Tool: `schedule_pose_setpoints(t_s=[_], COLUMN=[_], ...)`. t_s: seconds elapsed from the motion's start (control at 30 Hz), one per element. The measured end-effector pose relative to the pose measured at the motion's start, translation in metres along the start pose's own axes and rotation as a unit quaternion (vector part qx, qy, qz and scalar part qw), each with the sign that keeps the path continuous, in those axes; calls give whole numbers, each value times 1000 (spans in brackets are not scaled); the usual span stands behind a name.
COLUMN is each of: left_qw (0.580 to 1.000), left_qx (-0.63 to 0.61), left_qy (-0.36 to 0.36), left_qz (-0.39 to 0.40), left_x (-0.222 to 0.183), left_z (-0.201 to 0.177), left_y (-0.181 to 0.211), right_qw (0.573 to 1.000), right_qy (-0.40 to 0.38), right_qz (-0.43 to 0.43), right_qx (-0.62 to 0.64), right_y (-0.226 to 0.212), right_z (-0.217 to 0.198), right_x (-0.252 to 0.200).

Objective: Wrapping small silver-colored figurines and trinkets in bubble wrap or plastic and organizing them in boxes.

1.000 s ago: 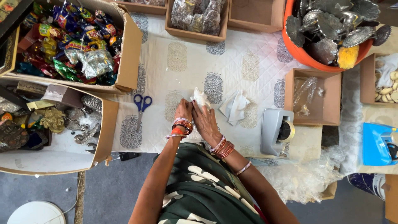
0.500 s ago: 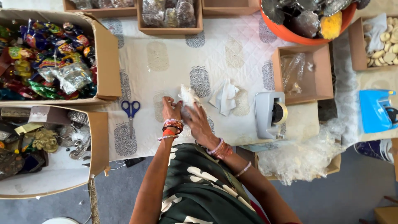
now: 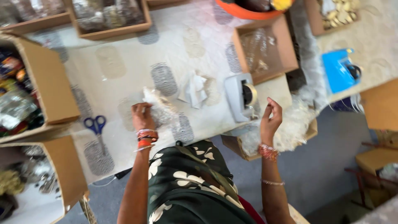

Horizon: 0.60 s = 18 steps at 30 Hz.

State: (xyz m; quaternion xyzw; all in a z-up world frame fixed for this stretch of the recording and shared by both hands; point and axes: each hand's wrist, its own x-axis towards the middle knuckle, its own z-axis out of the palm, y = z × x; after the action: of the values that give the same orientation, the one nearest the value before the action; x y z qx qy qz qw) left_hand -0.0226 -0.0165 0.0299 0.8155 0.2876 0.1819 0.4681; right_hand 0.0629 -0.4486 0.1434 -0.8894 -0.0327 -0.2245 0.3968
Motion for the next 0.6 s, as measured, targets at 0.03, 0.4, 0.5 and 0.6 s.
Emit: schedule_pose_setpoints(t_s=[0.03, 0.4, 0.5, 0.6], left_qw=[1000, 996, 998, 995], left_qx=[-3, 2, -50, -97], left_qy=[-9, 20, -38, -35], left_qz=[4, 85, -10, 0], left_x=[0, -3, -3, -10], left_z=[1, 2, -7, 3], left_y=[2, -24, -18, -41], right_qw=[1000, 904, 895, 882], right_qy=[7, -268, -281, -279], right_qz=[4, 323, 328, 362], right_qx=[-7, 82, 107, 111], right_y=[26, 104, 98, 79], right_z=[-10, -21, -25, -26], right_x=[-2, -27, -24, -16])
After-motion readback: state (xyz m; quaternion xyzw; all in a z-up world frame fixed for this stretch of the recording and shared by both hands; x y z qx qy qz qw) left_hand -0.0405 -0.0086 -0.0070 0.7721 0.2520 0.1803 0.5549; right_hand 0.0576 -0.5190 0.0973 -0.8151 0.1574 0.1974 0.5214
